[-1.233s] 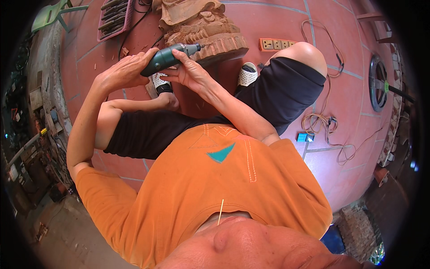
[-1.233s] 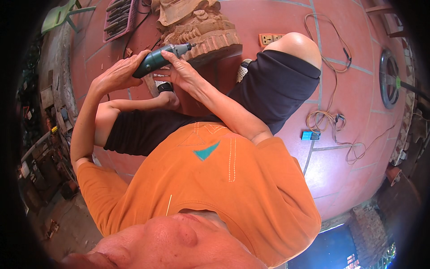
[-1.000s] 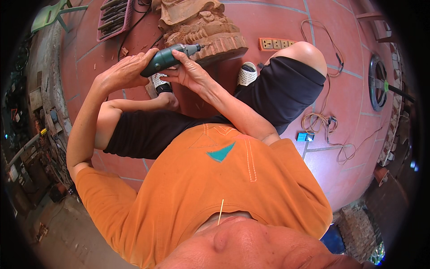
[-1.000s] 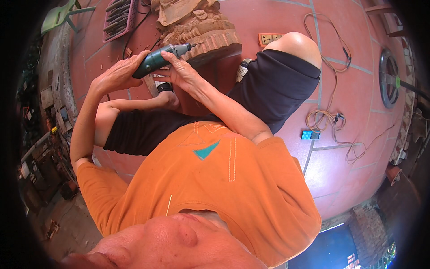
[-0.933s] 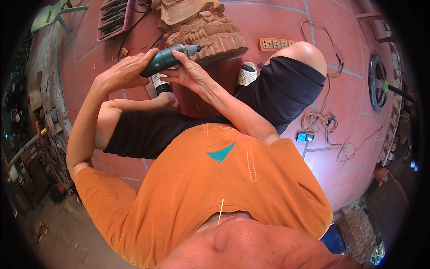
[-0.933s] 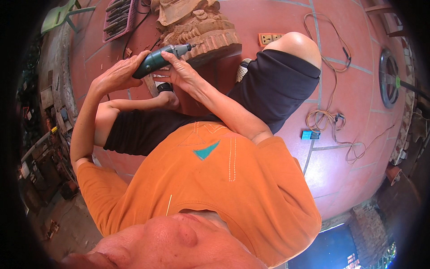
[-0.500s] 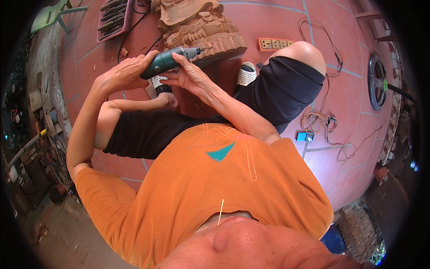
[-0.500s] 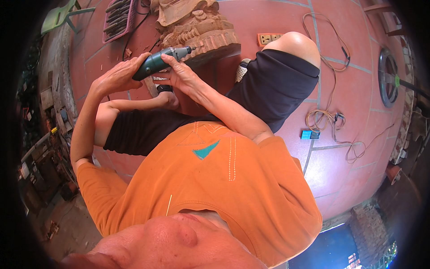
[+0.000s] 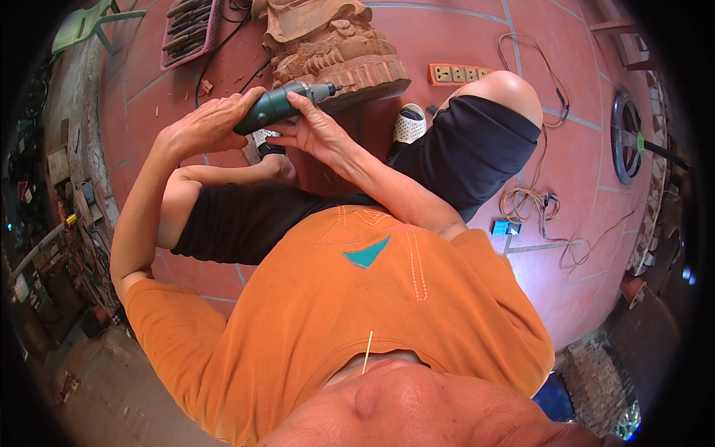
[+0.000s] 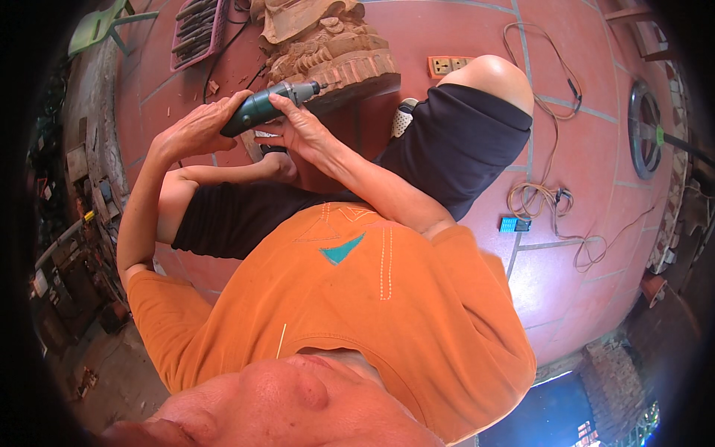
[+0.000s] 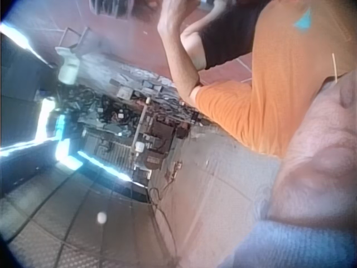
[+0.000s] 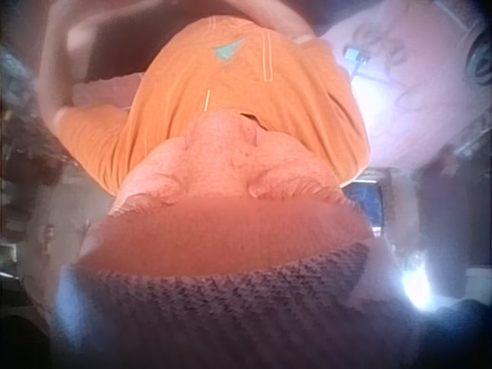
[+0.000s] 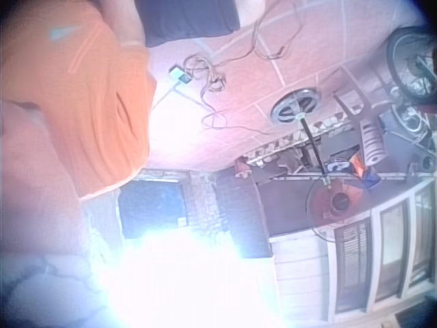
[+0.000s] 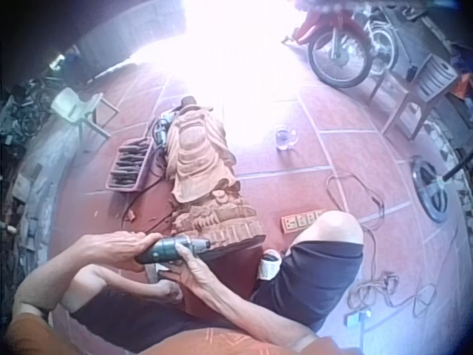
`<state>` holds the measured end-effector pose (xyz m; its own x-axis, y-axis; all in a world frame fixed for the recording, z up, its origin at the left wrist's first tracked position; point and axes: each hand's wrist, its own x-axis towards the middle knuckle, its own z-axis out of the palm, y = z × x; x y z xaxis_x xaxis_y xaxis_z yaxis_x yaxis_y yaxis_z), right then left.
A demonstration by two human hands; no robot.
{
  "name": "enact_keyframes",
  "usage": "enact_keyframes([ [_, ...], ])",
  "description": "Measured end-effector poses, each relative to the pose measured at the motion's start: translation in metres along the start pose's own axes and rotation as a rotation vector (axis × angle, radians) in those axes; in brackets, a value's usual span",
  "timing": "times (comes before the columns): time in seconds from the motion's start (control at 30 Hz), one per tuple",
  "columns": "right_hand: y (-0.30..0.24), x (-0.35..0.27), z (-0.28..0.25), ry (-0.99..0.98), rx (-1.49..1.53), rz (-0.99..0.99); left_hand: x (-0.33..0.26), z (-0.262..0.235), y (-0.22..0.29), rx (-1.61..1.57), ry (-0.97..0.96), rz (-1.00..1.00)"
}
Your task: The person uses a handheld rotary carving tool to shape a wooden sculpture of a seated figure. They hold the tool with both hands and work on the base and lower sections of the sculpture while sitting on the floor.
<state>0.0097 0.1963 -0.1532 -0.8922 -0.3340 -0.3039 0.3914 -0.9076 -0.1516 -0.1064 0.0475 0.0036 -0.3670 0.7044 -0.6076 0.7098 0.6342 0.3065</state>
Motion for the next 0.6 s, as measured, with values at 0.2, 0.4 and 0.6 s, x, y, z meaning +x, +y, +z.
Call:
enact_keyframes([
  [0.2, 0.0018, -0.0028, 0.0008, 0.013, 0.018, -0.006, 0.0009, 0.0011, -0.0024, -0.012, -0.051, -0.039],
  [0.4, 0.0023, -0.0029, 0.0006, 0.019, 0.026, -0.009, 0.0011, 0.0004, -0.0006, -0.01, -0.059, -0.048],
  [0.6, 0.0028, -0.0032, 0.0007, 0.022, 0.022, -0.016, 0.0011, 0.002, -0.0027, -0.007, -0.045, -0.035],
])
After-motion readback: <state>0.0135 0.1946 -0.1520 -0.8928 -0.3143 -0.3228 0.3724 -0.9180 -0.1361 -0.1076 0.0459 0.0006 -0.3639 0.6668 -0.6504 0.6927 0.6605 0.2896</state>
